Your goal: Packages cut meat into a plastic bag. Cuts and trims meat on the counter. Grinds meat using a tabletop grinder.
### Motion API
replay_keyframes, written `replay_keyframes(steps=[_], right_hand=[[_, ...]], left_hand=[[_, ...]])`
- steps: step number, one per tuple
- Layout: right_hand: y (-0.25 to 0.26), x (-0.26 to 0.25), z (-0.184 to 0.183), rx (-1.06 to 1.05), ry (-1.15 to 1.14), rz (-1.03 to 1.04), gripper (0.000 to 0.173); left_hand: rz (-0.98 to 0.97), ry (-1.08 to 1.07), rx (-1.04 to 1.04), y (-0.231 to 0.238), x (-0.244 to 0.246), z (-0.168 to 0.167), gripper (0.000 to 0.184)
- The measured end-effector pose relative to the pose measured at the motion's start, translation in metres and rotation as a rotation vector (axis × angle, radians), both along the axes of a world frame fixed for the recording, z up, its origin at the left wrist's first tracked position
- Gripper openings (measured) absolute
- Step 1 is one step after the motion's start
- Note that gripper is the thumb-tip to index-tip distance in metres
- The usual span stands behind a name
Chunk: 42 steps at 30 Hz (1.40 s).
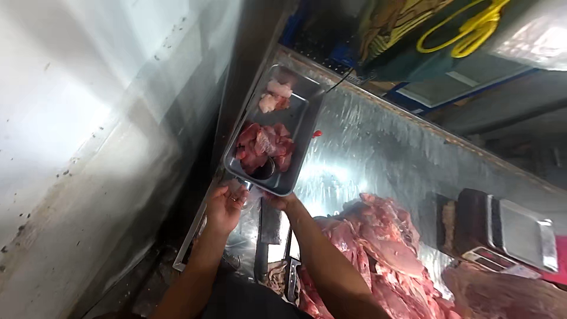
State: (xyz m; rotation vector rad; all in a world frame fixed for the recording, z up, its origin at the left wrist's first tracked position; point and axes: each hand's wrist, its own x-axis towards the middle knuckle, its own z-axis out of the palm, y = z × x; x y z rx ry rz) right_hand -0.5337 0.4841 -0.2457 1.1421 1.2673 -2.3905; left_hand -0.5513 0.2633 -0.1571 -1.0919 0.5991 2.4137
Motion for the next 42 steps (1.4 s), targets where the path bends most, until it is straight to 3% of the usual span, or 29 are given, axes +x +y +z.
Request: replay_keyframes(steps=[3,5,6,8,11,14,16,20,22,25,28,30,38,42], right_hand=[[0.048,-0.043,0.026,0.608,0.097,-0.118,0.028],[0.085,-0.080,0.029,0.678,0.215,-0.266,0.069],[0.096,-0.093,0.035,0.620,0.269,-0.307,0.079],[0.103,-0.111,0.046,0.480,0.340,-0.349,0.069],[0.090,-0.103,0.040,0.569,0.372,-0.300,0.057],[0.065,-0.062,0.041,0.709,0.447,-0.004,0.075],[0.053,-0.042,0.060,0.814,0.367,0.057,0.082],[0.030,-0.022,0.128,1.124,0.298,-0.098,0.058],[0.005,-0.012,0.152,1.303,0.375,0.013,0.045],[-0.031,-0.010,0.150,1.472,0.590,0.432,0.030],[-0.042,-0.031,0.137,1.632,0.688,0.957,0.042],[-0.039,-0.044,0.138,1.707,0.604,1.148,0.049],[-0.036,-0.052,0.133,1.908,0.189,1.159,0.057],[-0.040,-0.053,0.132,1.934,0.140,1.174,0.059]], left_hand=[[0.171,0.019,0.021,0.002,-0.009,0.000,0.019],[0.195,0.032,0.017,-0.005,-0.013,0.001,0.021],[0.180,0.037,0.015,-0.008,-0.010,0.001,0.024],[0.146,0.056,0.031,-0.013,-0.004,-0.001,0.027],[0.121,0.066,0.059,-0.016,0.011,-0.003,0.030],[0.068,0.081,0.070,-0.018,0.021,-0.009,0.035],[0.014,0.084,0.044,-0.021,0.027,-0.013,0.037],[-0.069,0.075,-0.057,-0.033,0.033,-0.011,0.031],[-0.105,0.046,-0.110,-0.041,0.038,-0.010,0.027],[-0.149,0.027,-0.169,-0.047,0.048,-0.013,0.024],[-0.195,0.027,-0.153,-0.051,0.059,-0.015,0.028],[-0.222,0.028,-0.136,-0.054,0.065,-0.017,0.031],[-0.236,0.020,-0.109,-0.072,0.062,-0.023,0.031],[-0.273,0.042,-0.105,-0.072,0.051,-0.021,0.030]])
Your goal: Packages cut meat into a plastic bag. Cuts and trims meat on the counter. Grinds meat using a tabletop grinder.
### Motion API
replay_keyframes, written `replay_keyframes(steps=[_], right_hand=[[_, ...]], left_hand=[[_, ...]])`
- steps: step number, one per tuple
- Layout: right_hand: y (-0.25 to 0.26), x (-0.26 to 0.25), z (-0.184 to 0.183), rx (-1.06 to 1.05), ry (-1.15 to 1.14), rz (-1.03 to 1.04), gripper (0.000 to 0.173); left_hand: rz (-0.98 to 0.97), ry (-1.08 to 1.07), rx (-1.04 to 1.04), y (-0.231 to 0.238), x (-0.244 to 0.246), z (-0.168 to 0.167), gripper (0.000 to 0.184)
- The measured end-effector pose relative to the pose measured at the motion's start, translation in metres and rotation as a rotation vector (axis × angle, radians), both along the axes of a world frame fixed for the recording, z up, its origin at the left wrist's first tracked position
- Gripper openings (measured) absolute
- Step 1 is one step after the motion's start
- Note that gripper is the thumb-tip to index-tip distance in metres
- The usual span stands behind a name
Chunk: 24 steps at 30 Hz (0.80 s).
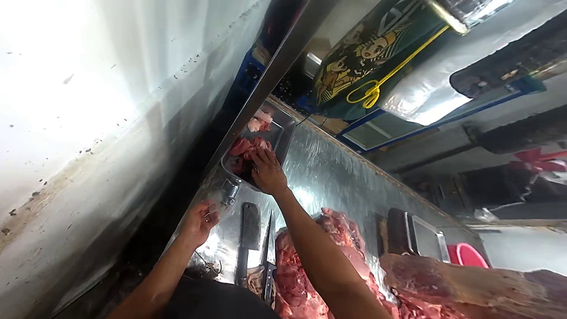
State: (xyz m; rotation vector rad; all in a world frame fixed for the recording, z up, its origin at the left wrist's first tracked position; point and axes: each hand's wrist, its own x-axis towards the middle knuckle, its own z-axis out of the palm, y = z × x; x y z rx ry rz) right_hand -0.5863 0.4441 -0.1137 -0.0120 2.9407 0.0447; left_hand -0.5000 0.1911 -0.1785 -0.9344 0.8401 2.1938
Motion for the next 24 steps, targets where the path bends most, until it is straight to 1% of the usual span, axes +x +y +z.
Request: replay_keyframes(steps=[4,7,9,12,15,18,20,21,24], right_hand=[[0.007,0.001,-0.011,0.002,0.078,0.045,0.056],[0.009,0.002,-0.015,0.009,0.109,0.073,0.055],[0.008,0.001,-0.014,0.006,0.107,0.071,0.055],[0.008,-0.003,-0.014,0.027,0.073,0.051,0.056],[0.009,-0.004,-0.016,0.024,0.078,0.046,0.057],[0.009,-0.004,-0.016,0.015,0.075,0.032,0.058],[0.008,-0.005,-0.015,0.021,0.068,0.029,0.059],[0.008,-0.005,-0.014,0.021,0.067,0.029,0.059],[0.009,-0.005,-0.014,0.030,0.061,0.027,0.059]], left_hand=[[0.013,0.011,-0.001,0.006,-0.005,-0.004,0.018],[0.037,-0.021,0.020,0.012,0.003,-0.011,0.011],[0.013,-0.053,0.008,0.016,0.015,-0.021,0.015],[0.007,-0.044,-0.019,0.016,0.028,-0.037,0.010],[0.083,0.043,-0.006,0.012,0.026,-0.039,0.013],[0.159,0.158,0.055,0.009,0.021,-0.039,0.022],[0.153,0.231,0.102,0.013,0.026,-0.044,0.025],[0.132,0.241,0.112,0.016,0.031,-0.048,0.025],[0.084,0.146,0.098,0.027,0.046,-0.050,0.025]])
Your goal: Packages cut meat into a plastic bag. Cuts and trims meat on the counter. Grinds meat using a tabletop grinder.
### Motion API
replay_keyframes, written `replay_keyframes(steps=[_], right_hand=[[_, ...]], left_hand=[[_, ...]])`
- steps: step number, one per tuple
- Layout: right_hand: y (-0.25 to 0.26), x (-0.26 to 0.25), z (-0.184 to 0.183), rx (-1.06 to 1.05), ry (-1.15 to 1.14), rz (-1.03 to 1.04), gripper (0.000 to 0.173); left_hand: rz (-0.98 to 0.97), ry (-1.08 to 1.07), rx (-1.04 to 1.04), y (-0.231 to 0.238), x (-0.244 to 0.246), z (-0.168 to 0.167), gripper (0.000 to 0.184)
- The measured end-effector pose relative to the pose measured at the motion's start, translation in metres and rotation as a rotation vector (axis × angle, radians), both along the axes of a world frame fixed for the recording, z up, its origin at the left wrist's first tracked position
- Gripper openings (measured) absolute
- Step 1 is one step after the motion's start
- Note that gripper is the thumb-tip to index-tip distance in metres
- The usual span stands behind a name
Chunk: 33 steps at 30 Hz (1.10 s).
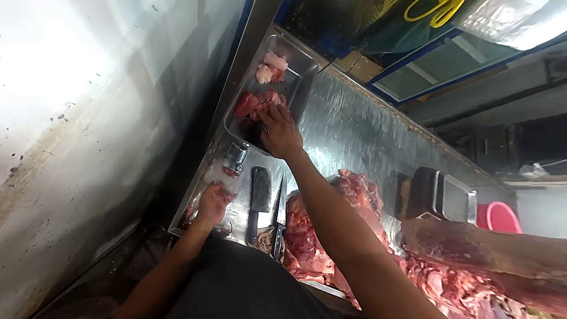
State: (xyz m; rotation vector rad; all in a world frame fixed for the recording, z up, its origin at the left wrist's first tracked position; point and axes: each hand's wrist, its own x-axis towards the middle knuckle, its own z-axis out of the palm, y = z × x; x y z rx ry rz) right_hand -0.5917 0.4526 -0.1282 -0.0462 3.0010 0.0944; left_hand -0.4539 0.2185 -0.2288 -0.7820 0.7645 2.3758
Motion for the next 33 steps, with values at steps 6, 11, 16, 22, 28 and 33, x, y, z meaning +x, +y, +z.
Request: replay_keyframes(steps=[6,11,16,22,28,33], right_hand=[[0.000,0.000,0.000,0.014,0.003,-0.005,0.060],[-0.002,-0.001,0.001,0.019,-0.011,-0.023,0.059],[0.000,0.000,0.000,0.009,0.003,-0.013,0.058],[-0.002,-0.002,0.002,0.017,-0.034,-0.005,0.063],[0.059,0.029,0.003,-0.591,0.692,-0.473,0.043],[0.117,-0.018,-0.094,-1.062,0.432,-0.641,0.068]], left_hand=[[0.015,0.024,0.005,-0.001,-0.001,0.006,0.022],[-0.001,0.057,0.022,-0.006,-0.007,0.011,0.021],[0.015,-0.008,0.023,-0.004,-0.002,0.012,0.022],[-0.037,0.163,0.037,-0.002,-0.009,0.022,0.022],[-0.034,0.205,0.048,0.015,-0.022,0.042,0.026],[-0.055,0.180,-0.025,0.020,-0.024,0.053,0.026]])
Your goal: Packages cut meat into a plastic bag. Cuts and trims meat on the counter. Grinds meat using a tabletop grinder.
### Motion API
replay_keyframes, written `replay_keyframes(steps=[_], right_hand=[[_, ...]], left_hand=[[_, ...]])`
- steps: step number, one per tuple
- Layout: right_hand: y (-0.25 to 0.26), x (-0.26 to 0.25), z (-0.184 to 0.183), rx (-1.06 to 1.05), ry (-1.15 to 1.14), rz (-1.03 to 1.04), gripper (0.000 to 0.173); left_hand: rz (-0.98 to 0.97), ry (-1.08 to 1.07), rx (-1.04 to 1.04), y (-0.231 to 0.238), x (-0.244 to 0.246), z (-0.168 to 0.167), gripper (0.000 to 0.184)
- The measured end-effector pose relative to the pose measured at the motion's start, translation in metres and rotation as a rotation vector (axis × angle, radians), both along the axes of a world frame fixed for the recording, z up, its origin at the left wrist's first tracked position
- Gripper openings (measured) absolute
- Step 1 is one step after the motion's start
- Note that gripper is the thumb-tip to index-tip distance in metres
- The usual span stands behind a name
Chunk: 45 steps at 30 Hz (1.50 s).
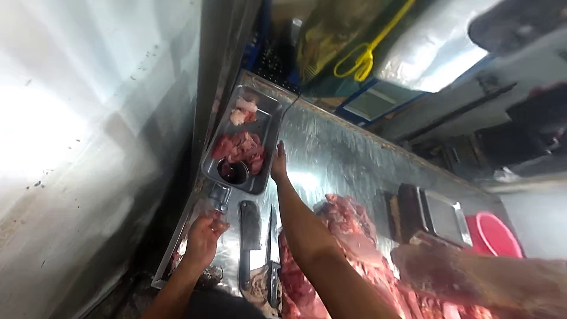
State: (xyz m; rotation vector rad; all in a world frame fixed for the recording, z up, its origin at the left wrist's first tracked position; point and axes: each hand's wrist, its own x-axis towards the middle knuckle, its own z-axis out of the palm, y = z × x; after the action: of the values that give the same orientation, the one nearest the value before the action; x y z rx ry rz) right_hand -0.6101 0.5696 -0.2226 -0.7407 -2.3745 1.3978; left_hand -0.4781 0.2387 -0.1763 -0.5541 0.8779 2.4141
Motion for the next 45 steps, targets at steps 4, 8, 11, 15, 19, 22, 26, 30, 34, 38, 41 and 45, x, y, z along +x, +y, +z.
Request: replay_keyframes(steps=[4,8,11,15,19,22,26,30,34,38,41,45], right_hand=[[-0.009,-0.042,0.008,0.293,-0.223,-0.258,0.041],[0.030,-0.055,0.025,0.389,-0.160,-0.153,0.045],[0.045,-0.037,0.010,0.046,-0.104,-0.135,0.068],[-0.010,0.053,-0.008,-0.225,-0.143,-0.198,0.069],[-0.111,0.140,-0.019,-0.394,-0.295,0.130,0.048],[-0.157,0.159,-0.017,-0.486,-0.334,0.247,0.053],[-0.185,0.148,-0.011,-0.420,-0.330,0.246,0.061],[-0.201,0.123,-0.008,-0.273,-0.435,0.146,0.073],[-0.216,0.102,-0.005,-0.115,-0.490,0.048,0.066],[-0.222,0.101,-0.015,-0.021,-0.457,0.031,0.056],[-0.220,0.100,-0.019,-0.016,-0.410,0.022,0.057],[-0.217,0.100,-0.026,-0.048,-0.349,0.019,0.065]], left_hand=[[0.028,-0.061,-0.081,-0.003,-0.001,0.008,0.023],[0.044,-0.062,-0.039,-0.004,-0.002,0.008,0.019],[0.013,-0.061,-0.017,0.002,0.005,0.006,0.022],[-0.058,-0.047,-0.060,-0.001,0.019,-0.005,0.021],[-0.014,-0.044,-0.089,-0.014,0.023,-0.011,0.020],[-0.065,0.069,-0.162,-0.018,0.017,0.000,0.024],[-0.090,0.003,-0.314,-0.029,0.020,-0.005,0.018],[-0.090,0.145,-0.396,-0.039,0.022,-0.024,0.017],[-0.153,0.689,-0.791,-0.041,-0.012,-0.046,0.027],[-0.193,0.615,-1.035,-0.023,-0.064,-0.090,0.047],[-0.535,0.624,-1.027,-0.012,-0.093,-0.114,0.054],[-0.936,0.637,-1.061,-0.007,-0.115,-0.095,0.074]])
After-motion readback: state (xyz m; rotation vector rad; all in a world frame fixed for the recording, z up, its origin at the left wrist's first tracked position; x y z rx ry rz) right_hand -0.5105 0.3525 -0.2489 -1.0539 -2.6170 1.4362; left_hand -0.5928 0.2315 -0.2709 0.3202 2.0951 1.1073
